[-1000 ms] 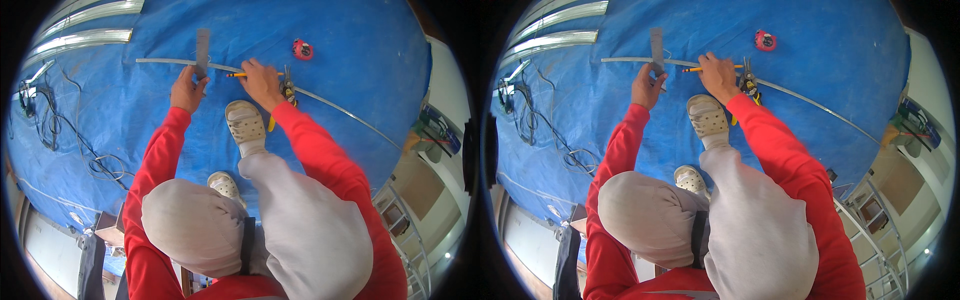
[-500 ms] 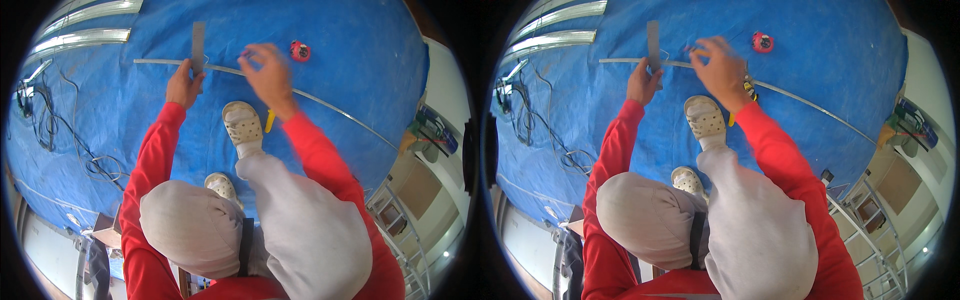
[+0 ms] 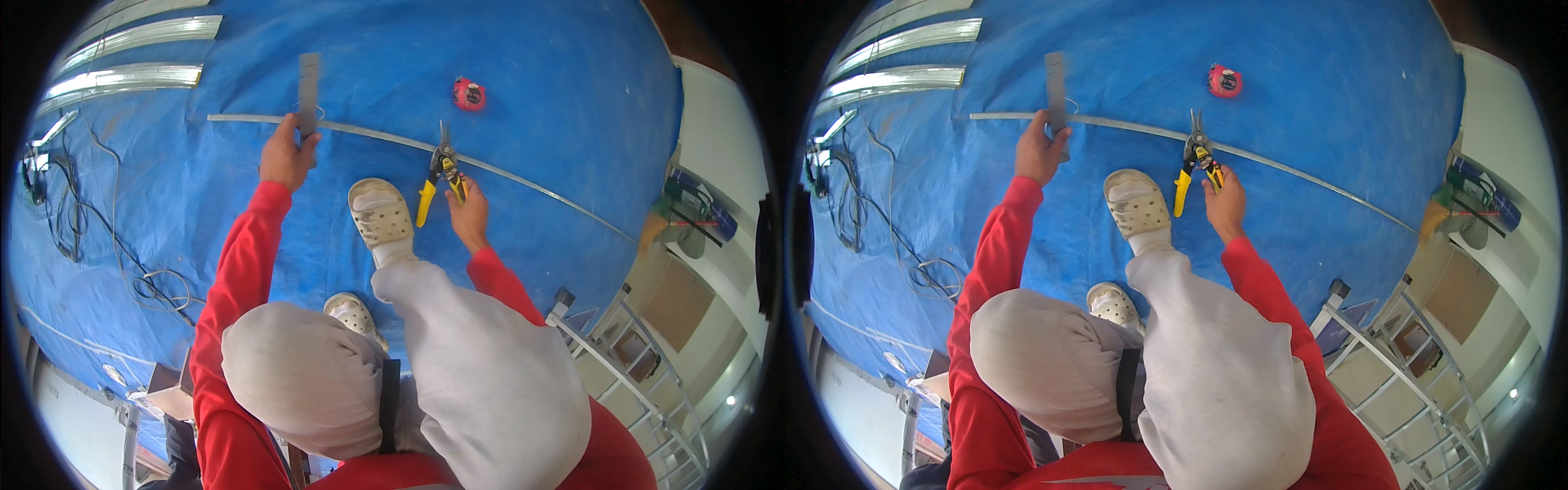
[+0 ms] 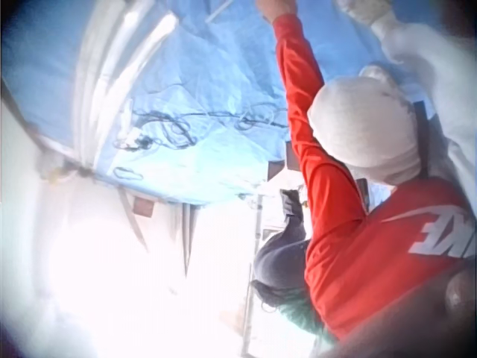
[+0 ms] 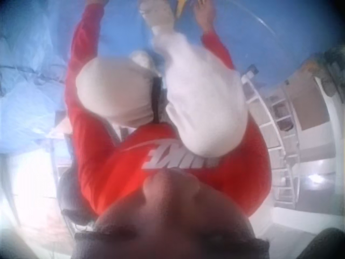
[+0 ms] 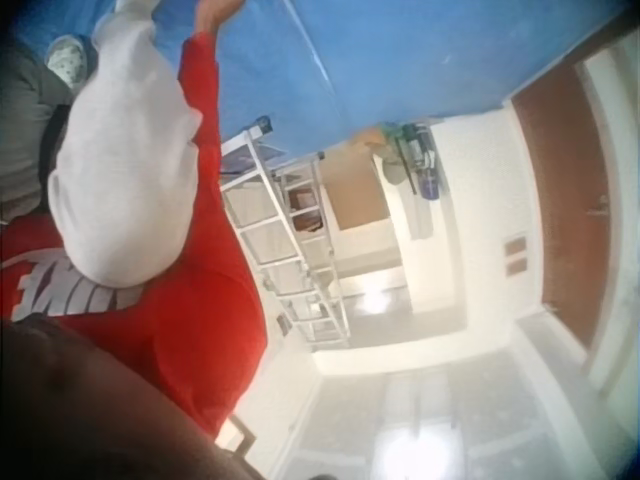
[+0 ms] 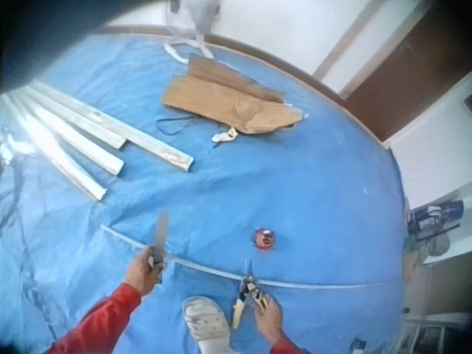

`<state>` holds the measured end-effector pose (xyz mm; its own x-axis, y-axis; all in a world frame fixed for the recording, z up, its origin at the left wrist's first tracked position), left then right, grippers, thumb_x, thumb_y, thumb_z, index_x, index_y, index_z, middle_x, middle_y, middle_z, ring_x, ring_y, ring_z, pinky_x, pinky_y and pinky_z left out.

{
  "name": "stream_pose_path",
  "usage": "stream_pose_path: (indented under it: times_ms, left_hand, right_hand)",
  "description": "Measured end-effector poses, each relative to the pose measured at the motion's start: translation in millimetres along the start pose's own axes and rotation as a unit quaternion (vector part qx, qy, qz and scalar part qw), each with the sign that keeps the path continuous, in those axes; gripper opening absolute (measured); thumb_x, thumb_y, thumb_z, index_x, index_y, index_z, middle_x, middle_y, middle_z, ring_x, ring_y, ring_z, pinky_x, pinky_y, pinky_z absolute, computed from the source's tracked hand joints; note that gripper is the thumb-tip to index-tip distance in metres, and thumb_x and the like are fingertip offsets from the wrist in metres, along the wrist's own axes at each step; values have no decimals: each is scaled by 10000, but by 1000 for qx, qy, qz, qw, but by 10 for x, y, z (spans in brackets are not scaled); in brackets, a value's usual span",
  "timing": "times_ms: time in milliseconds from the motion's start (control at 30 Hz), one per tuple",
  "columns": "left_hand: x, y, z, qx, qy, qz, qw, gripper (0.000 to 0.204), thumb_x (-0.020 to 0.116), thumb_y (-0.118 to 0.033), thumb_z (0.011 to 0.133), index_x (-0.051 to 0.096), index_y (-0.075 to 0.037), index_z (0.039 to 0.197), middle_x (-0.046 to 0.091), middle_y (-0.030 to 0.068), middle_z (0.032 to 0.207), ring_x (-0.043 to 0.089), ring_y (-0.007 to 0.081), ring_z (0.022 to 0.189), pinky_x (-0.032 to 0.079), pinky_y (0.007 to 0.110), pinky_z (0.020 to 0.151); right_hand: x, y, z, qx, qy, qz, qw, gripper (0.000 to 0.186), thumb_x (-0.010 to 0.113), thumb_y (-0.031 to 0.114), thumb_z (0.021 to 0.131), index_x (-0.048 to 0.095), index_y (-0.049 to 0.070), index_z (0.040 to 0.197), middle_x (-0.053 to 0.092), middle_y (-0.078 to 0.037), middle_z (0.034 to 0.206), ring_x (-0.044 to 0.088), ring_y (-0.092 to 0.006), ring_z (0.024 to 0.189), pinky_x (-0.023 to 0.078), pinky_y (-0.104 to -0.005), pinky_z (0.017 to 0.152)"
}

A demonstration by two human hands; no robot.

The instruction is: The person measures and marks a metal strip with a pencil and ruler, then cuts it using tin snips. The person repeats the process on another metal strip, cutting it into smaller pieces.

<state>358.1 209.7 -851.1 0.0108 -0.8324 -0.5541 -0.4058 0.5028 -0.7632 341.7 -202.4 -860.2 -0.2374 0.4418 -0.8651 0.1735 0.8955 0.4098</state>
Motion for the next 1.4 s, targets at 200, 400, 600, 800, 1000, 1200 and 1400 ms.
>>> stream_pose_path:
  times_ms: [200,400,600,800,1000,1200,1400]
  left_hand:
    - [-35,-85,17,12,2,11,1000,285,723,-201,955,558,-55,1135,714,184,977,696,365,721,524,469,673]
    - [102,183,10,0,24,24,999,308,733,-189,939,536,-38,1121,711,207,1018,698,412,846,531,499,748]
    - [200,413,-60,44,32,24,998,376,757,-198,919,542,-10,1163,690,247,1086,666,462,1012,524,506,838]
    - [167,429,-122,70,22,-19,997,388,769,-172,907,550,9,1172,680,257,1093,672,448,1014,538,483,849]
    - [106,314,-85,39,27,-102,994,380,767,-176,920,541,17,1157,677,239,1081,705,403,920,556,450,769]
    - [-114,95,16,68,1,-69,995,351,755,-186,961,550,0,1176,716,191,1010,743,238,742,557,364,605]
    - [-214,144,-20,-22,-1,-97,995,314,735,-213,985,574,1,1149,712,126,862,703,198,691,556,362,614]
  right_hand:
    - [-188,44,41,17,35,46,998,221,738,148,934,709,9,1103,708,-171,840,679,-298,756,512,-415,702]
    - [-970,244,248,-16,-33,7,999,206,748,172,931,708,-4,1030,696,-204,799,677,-388,722,506,-445,668]
    - [-1126,-562,1387,44,-62,-69,995,259,781,243,917,726,7,1008,730,-174,807,701,-369,736,518,-457,681]
    - [-1167,-581,1709,14,-146,-93,985,323,816,265,884,735,1,1050,747,-165,971,713,-341,910,550,-439,807]
    - [-355,1040,534,-337,133,-62,930,413,826,284,854,721,74,1194,708,-129,1194,667,-366,1141,538,-457,910]
    - [71,1164,562,-280,183,-162,928,298,805,237,849,671,78,1063,682,-105,1002,685,-402,899,530,-511,740]
    - [121,1185,644,-319,77,-124,937,232,791,192,844,591,83,888,616,-99,876,639,-396,780,487,-502,679]
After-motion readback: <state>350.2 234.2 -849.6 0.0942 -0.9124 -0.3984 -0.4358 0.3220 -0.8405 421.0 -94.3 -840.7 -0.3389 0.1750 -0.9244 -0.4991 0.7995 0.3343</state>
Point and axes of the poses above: each hand's wrist, its own z-axis towards the middle knuckle, its own x-axis out of the palm, y = z × x, the point moved 8 cm from there along z, towards the middle knuckle
